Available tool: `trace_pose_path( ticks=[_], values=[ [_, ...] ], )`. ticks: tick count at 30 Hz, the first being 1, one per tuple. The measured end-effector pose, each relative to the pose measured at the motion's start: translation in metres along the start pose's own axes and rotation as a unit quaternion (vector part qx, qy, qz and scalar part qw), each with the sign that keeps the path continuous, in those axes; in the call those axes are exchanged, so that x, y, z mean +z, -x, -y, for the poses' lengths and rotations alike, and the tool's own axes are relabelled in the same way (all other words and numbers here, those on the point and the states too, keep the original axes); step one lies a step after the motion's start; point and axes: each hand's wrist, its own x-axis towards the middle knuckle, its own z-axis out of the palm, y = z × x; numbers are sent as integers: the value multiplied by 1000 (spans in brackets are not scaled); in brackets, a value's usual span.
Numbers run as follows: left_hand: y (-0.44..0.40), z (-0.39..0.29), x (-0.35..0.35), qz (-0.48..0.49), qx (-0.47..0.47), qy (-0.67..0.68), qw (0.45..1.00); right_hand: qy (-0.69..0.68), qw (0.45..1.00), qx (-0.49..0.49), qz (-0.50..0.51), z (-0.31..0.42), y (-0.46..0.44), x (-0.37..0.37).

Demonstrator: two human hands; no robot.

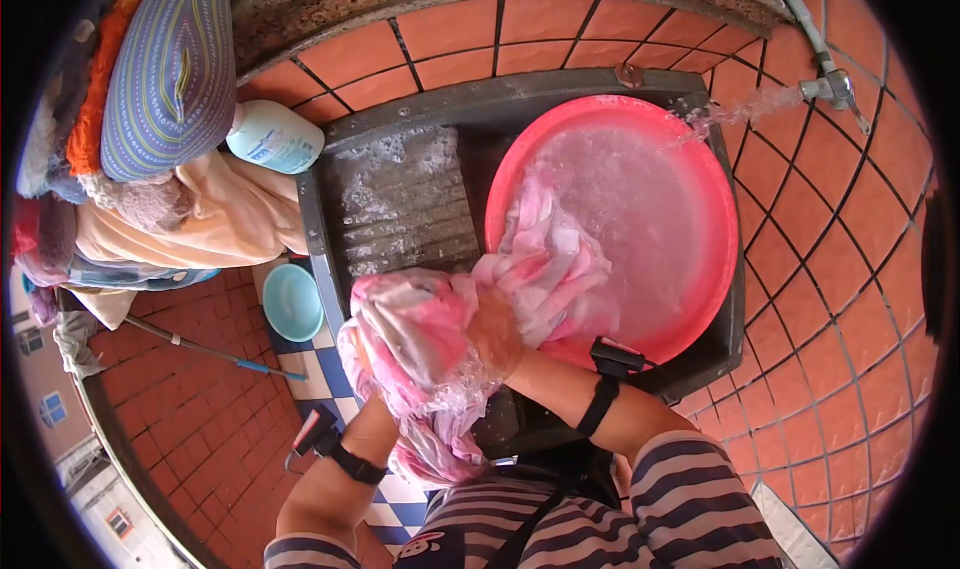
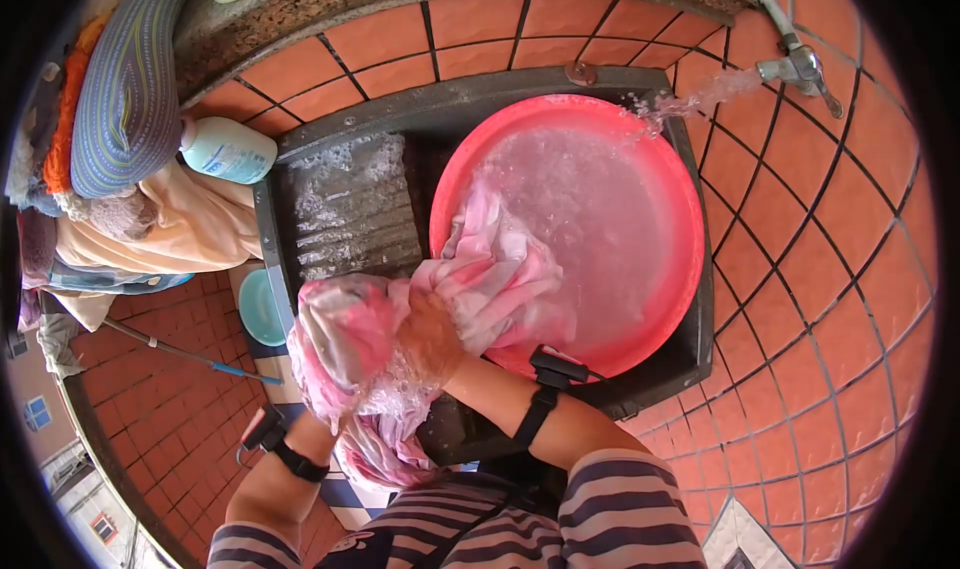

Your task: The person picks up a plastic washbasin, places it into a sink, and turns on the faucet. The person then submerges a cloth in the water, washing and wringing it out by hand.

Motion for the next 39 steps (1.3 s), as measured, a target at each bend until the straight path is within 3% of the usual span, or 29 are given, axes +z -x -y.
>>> trace_pose_path(
  ticks=[1, 2, 3, 4, 6, 7, 9, 11, 12, 13, 14, 16, 18, 20, 23, 24, 26, 28, 29, 30, 32, 34, 36, 38, 39],
  values=[
    [-55, -1, 1, 110, -177, 137, 968, 67, 989, 124, 33, 21, -44, -12],
    [-109, -3, 3, 177, -336, 194, 905, 13, 964, 265, 15, 11, -76, -7],
    [-139, 4, 14, 120, -318, 151, 928, -4, 947, 320, 29, 13, -99, -17],
    [-148, 3, 16, 138, -337, 115, 924, -4, 949, 315, 22, 11, -97, -22],
    [-140, -4, 5, 108, -315, 161, 929, -74, 961, 226, -143, 13, -79, -23],
    [-138, -5, 4, 105, -311, 163, 930, -91, 966, 172, -170, 14, -61, -34],
    [-131, -2, 5, 81, -319, 168, 929, 144, 952, 164, -216, 14, -19, -84],
    [-132, 1, 9, 89, -319, 167, 929, 118, 866, 419, -247, -28, 52, -108],
    [-133, 3, 10, 92, -320, 167, 928, -16, 825, 506, -252, -42, 73, -127],
    [-132, 4, 9, 94, -320, 165, 928, -148, 761, 580, -250, -50, 85, -135],
    [-134, 4, 10, 93, -319, 169, 928, -149, 760, 581, -251, -58, 81, -131],
    [-134, 4, 14, 92, -319, 171, 928, -530, 552, 612, -200, -85, 58, -124],
    [-135, 9, 16, 100, -333, 200, 916, -504, 569, 627, -171, -89, -1, -117],
    [-138, 9, 17, 90, -329, 199, 919, -452, 661, 570, -186, -135, -18, -82],
    [-139, 12, 21, 92, -356, 195, 909, -459, 695, 542, -110, -133, -69, -97],
    [-132, 31, 33, 109, -318, 174, 926, -462, 698, 537, -106, -115, -80, -106],
    [-131, 23, 34, 14, -257, 151, 954, -347, 838, 419, -40, -43, -110, -128],
    [-126, 28, 30, 37, -253, 236, 937, -337, 910, 241, -10, 6, -105, -102],
    [-123, 23, 21, 23, -279, 423, 862, -217, 967, 132, -37, 37, -99, -89],
    [-113, 20, 10, 10, -293, 592, 751, -93, 993, 23, -63, 66, -87, -80],
    [-52, 42, -35, 183, -94, 391, 897, -18, 999, -9, -40, 107, -49, -72],
    [-24, -6, -95, 113, -110, 333, 930, -42, 998, 7, 38, 135, -5, -66],
    [5, -40, -130, 106, -92, 325, 935, -48, 993, -31, 102, 135, 45, -42],
    [31, -47, -109, 64, -44, 215, 974, -53, 972, -162, 160, 106, 66, -21],
    [33, -40, -88, 40, -14, 156, 987, -35, 956, -181, 228, 87, 68, -15]
  ],
)
